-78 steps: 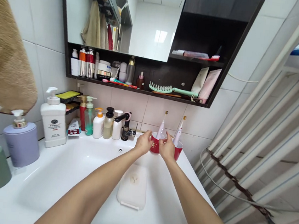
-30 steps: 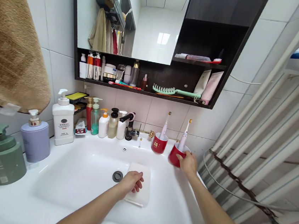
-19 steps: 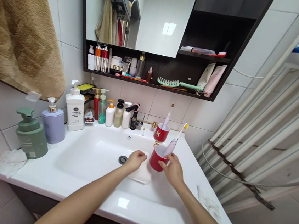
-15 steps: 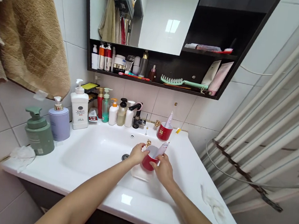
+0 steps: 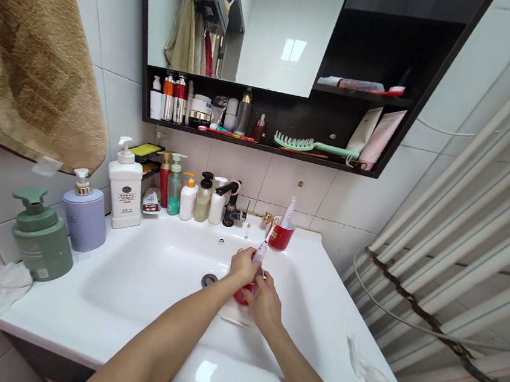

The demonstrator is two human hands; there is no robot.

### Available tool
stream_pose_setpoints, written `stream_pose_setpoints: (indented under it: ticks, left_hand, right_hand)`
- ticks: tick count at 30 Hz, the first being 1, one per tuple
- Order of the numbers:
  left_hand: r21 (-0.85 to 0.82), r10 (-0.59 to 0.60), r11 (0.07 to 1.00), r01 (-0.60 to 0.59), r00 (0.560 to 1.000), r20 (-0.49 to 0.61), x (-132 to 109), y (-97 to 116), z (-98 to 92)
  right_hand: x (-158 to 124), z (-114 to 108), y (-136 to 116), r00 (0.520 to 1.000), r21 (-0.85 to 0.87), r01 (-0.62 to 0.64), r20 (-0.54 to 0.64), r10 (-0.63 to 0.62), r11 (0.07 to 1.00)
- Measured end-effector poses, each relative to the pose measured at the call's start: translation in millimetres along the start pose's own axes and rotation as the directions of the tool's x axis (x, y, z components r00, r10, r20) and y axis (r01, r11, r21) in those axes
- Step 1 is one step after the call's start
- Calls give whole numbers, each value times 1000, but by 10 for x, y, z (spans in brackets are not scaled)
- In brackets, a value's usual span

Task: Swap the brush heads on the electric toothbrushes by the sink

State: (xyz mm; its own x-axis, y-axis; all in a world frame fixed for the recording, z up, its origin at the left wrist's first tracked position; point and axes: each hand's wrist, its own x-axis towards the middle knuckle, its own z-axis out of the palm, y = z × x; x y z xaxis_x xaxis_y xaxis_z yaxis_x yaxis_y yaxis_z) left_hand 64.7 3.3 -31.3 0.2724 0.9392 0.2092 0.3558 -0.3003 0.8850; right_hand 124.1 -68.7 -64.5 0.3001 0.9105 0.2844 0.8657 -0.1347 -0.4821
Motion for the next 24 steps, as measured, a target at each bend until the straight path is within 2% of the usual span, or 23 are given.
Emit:
stream_pose_setpoints:
  ticks: [3, 5, 8, 10, 12, 14, 17, 18, 20, 22, 23, 24]
  left_hand:
    - [-118, 22, 993, -30, 998, -66, 90, 96, -101]
    - [-209, 49, 975, -71, 993, -107, 139, 217, -228]
    - [-316, 97, 940, -129, 988, -117, 97, 380, -394]
    - [-379, 121, 916, -133, 991, -55, -30, 406, -422]
    - [-480, 126, 874, -72, 989, 82, -200, 353, -375]
    - [-535, 86, 845, 24, 980, 180, -362, 257, -290]
    - [-591, 7, 789, 169, 959, 283, -524, 128, -188]
    - [-617, -9, 749, 240, 935, 354, -555, 100, -171]
    - [-637, -20, 657, 403, 854, 520, -588, 62, -155]
    - [-607, -29, 604, 517, 775, 632, -595, 38, -143]
    - [-595, -38, 598, 536, 761, 648, -592, 28, -134]
    - [-587, -50, 611, 530, 766, 640, -585, 19, -122]
  right_hand:
    - [17, -31, 23, 995, 123, 28, -97, -16, 992]
    - [60, -134, -1, 980, 265, 79, -198, -26, 961]
    - [172, -384, -106, 957, 531, 149, -291, 14, 834]
    - [251, -542, -195, 970, 709, 145, -240, 43, 690]
    - [306, -631, -268, 992, 841, 89, -123, 28, 533]
    - [326, -639, -306, 1000, 914, -2, 1, 2, 406]
    - [311, -572, -296, 992, 968, -126, 124, 22, 216]
    - [303, -553, -283, 988, 978, -155, 151, 38, 142]
    - [293, -539, -252, 980, 982, -190, 189, 61, 8]
    - [296, -551, -223, 975, 975, -208, 213, 68, -74]
    - [302, -561, -211, 973, 973, -210, 218, 71, -98]
    - [310, -568, -200, 973, 971, -210, 219, 74, -114]
